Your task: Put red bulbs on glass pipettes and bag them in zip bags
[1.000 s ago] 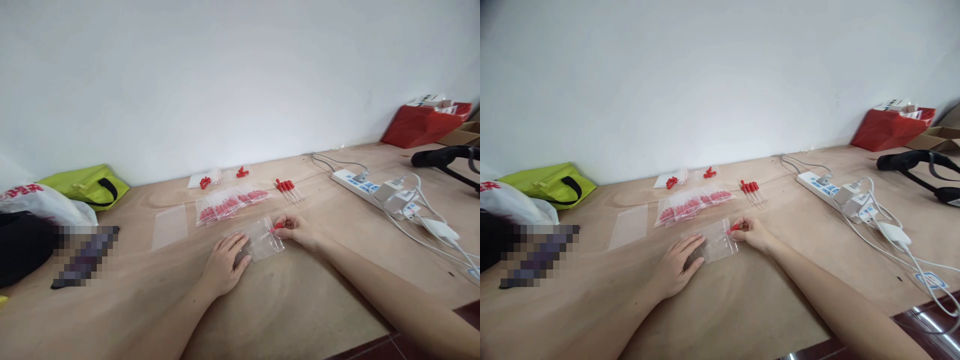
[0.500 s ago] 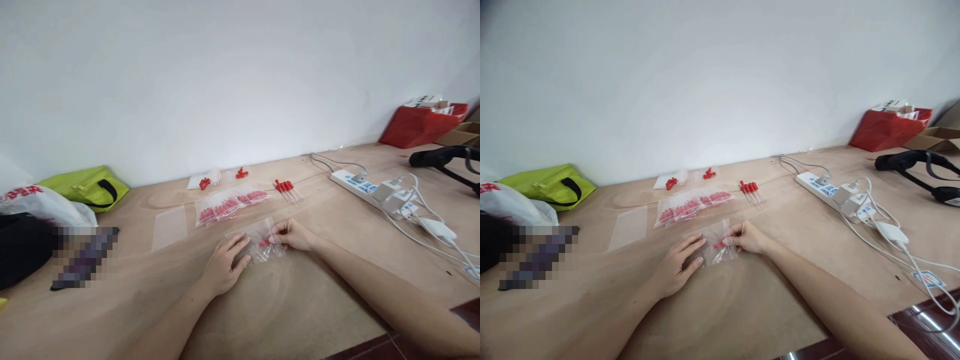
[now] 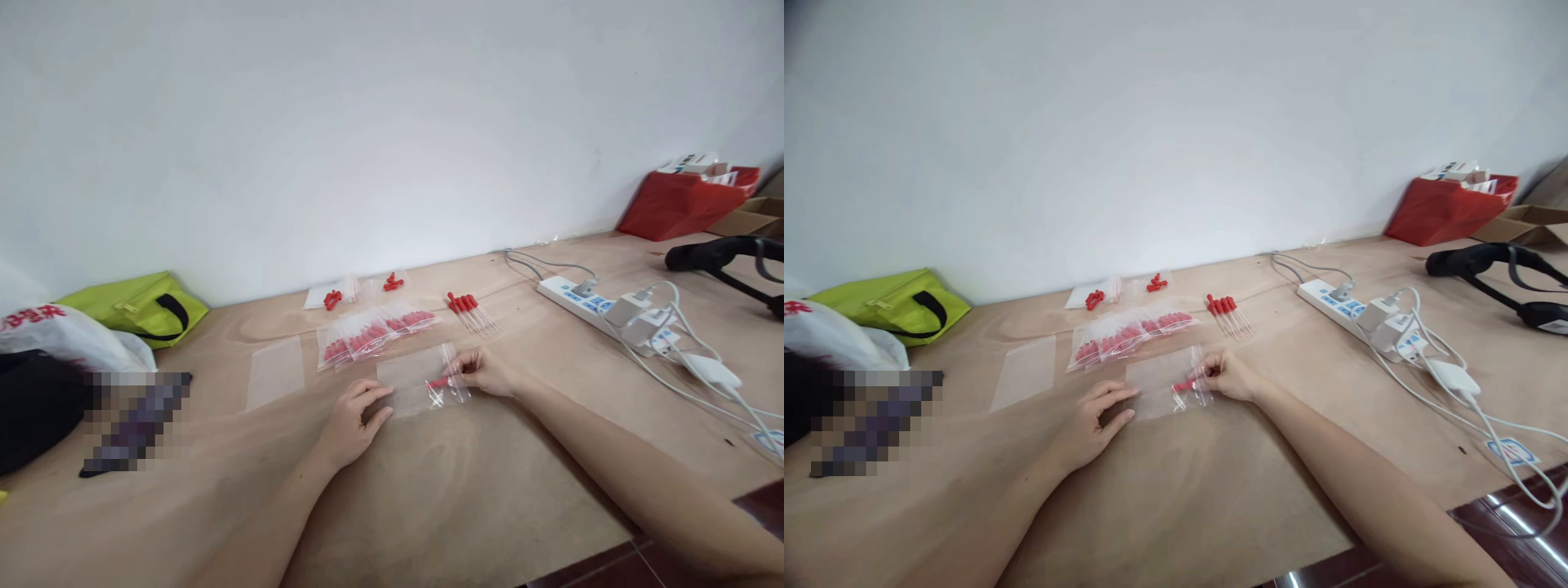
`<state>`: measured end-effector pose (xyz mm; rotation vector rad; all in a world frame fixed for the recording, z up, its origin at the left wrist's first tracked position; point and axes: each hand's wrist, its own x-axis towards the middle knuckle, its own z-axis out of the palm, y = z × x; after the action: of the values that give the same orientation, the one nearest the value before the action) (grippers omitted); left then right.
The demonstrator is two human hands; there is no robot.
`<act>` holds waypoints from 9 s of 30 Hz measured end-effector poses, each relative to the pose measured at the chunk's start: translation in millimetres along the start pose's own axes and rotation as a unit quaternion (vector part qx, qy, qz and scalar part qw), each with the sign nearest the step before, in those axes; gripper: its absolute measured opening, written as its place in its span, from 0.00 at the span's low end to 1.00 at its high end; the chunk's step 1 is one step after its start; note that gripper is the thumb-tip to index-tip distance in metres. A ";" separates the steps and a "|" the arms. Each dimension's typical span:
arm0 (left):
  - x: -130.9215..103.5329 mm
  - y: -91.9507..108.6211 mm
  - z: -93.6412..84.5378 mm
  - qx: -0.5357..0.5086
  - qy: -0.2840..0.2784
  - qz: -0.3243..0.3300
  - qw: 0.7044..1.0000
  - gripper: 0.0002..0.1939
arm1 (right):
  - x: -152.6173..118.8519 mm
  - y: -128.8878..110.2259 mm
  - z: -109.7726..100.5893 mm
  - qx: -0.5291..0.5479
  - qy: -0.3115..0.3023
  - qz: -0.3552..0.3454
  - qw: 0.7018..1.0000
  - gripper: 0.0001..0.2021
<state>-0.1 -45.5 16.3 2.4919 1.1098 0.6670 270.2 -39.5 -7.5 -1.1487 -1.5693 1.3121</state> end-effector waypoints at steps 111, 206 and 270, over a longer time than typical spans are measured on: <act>-3.4 -5.9 4.4 0.046 -0.052 -0.001 0.998 0.18 | 3.8 -4.7 16.5 0.138 0.228 0.043 0.963 0.07; -2.2 -1.1 2.7 0.076 -0.074 0.012 0.994 0.19 | -4.0 -0.1 24.9 0.112 0.214 0.061 0.969 0.13; -1.9 -3.3 3.5 0.087 -0.083 0.004 0.993 0.19 | 9.2 -2.0 13.9 0.152 0.362 0.001 0.920 0.19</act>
<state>-1.3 -45.2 11.2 2.6425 1.1385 0.3716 254.1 -34.7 -7.8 -1.2368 -0.7903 0.9208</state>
